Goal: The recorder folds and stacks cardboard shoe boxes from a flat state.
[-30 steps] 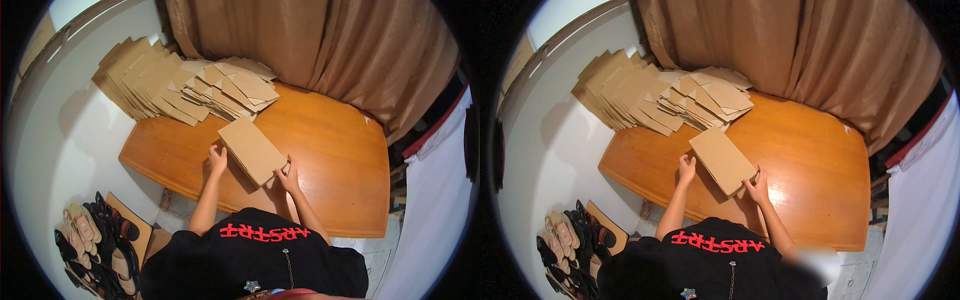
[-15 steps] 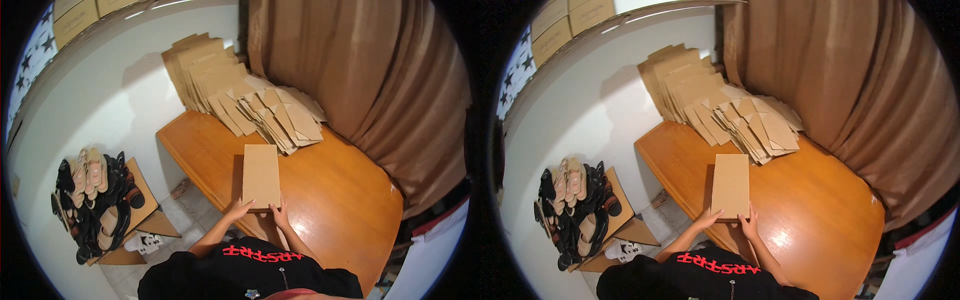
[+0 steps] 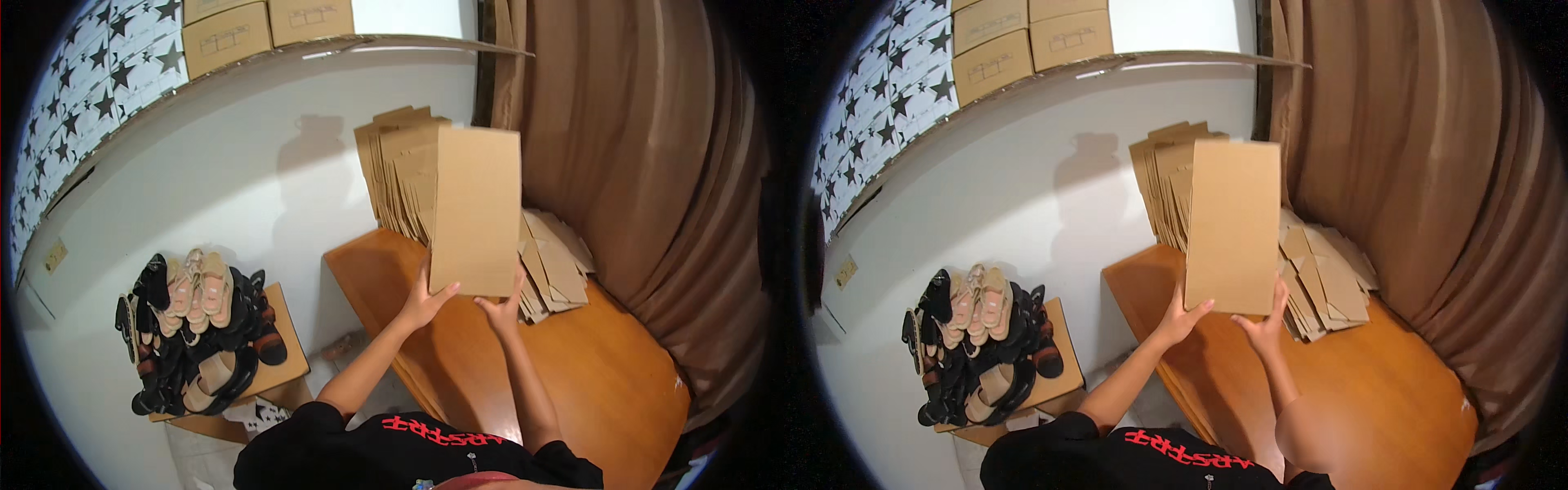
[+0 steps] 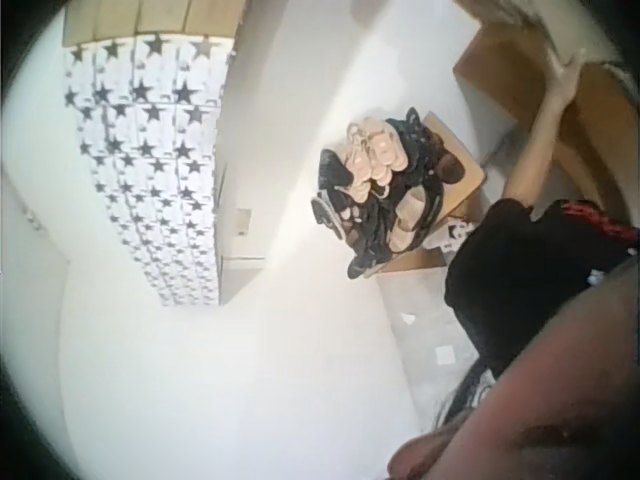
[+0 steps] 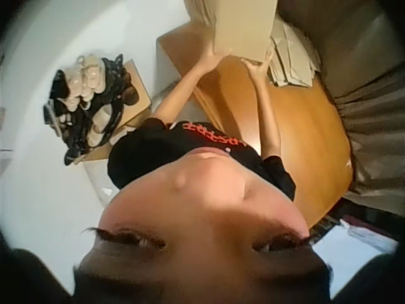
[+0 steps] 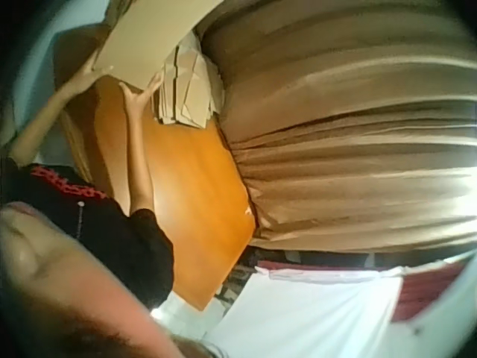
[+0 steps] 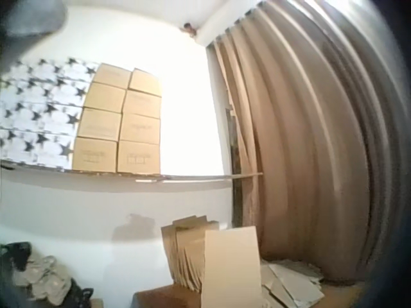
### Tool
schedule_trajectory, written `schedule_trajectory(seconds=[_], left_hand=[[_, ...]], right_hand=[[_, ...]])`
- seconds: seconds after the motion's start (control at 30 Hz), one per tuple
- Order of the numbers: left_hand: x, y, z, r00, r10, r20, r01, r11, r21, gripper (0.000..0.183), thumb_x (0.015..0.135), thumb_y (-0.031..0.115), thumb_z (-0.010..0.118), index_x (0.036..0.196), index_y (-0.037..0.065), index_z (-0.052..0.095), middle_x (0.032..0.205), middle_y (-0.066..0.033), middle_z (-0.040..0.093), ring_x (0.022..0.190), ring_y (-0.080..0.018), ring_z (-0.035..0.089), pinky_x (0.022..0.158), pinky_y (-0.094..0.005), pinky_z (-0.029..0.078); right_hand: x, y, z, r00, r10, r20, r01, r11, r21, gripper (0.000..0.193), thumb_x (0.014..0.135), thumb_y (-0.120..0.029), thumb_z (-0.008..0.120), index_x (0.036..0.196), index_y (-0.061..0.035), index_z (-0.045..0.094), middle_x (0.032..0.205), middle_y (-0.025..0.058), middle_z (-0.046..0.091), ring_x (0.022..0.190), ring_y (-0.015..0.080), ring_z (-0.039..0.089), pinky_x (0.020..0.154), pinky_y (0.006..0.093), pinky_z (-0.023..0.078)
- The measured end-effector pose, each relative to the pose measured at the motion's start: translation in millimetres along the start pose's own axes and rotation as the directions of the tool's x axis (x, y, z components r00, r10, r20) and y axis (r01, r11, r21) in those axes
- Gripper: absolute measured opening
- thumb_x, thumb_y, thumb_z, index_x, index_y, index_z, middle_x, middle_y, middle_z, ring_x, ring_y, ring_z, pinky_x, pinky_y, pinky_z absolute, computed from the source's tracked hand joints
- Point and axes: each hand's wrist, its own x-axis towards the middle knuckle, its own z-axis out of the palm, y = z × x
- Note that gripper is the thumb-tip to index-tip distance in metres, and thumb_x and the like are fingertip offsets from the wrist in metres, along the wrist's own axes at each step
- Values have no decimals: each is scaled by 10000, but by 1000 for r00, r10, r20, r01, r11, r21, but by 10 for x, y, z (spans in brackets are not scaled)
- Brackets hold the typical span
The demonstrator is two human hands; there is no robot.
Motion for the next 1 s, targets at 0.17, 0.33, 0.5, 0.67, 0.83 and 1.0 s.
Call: schedule_trajectory(seconds=[0.17, 0.33, 0.5, 0.67, 0.83, 1.0], left_hand=[[849, 727, -467, 864, 504, -18, -499, 859, 112, 940, 709, 250, 703, 1420, 77, 113, 1399, -166, 208, 1312, -299, 232, 1052, -423, 252], [1502, 1284, -741, 779, 625, -40, -609, 771, 189, 938, 699, 155, 712, 1429, 146, 122, 1419, -141, 177, 1300, -293, 265, 1014, -400, 336], [2046, 1510, -1053, 587, 788, -187, -733, 615, 290, 701, 775, 19, 598, 1393, 119, 283, 1362, -145, 314, 1222, -285, 406, 967, -338, 388], [2370, 1640, -1090, 458, 859, -230, -752, 512, 415, 515, 839, 37, 515, 1336, 81, 387, 1357, -153, 373, 1204, -275, 432, 906, -353, 445], [2488, 1774, -1006, 318, 912, -258, -786, 406, 467, 556, 796, 92, 555, 1325, 39, 393, 1373, -235, 320, 1245, -343, 376, 987, -407, 361], [2632, 1902, -1040, 380, 897, -227, -776, 442, 449, 698, 768, 122, 580, 1380, 19, 261, 1403, -324, 135, 1277, -413, 291, 1024, -420, 298]], right_hand=[[1283, -580, 365, 962, -264, -72, 266, 964, 17, 885, 592, -65, 731, 1343, -36, 263, 1230, 109, 367, 1175, 273, 355, 980, 406, 312], [2257, -982, 623, 956, -263, -133, 292, 900, 325, 618, 781, 26, 582, 1316, -37, 278, 1180, 90, 446, 1074, 179, 455, 939, 315, 358], [2867, -1440, 921, 904, -388, -179, 425, 858, 287, 513, 888, -70, 518, 1323, -8, 255, 1225, 126, 447, 1106, 195, 457, 945, 305, 359], [3393, -1466, 949, 904, -384, -187, 420, 881, 219, 503, 901, -90, 500, 1338, -21, 260, 1213, 127, 468, 1047, 186, 507, 845, 296, 442], [3809, -1530, 1041, 935, -312, -171, 339, 926, 166, 502, 916, -132, 482, 1354, -57, 247, 1160, 126, 512, 921, 165, 562, 724, 285, 490], [4142, -1606, 1189, 946, -290, -144, 306, 946, 106, 533, 920, -178, 482, 1372, -71, 219, 984, 120, 588, 798, 141, 567, 643, 266, 477]])
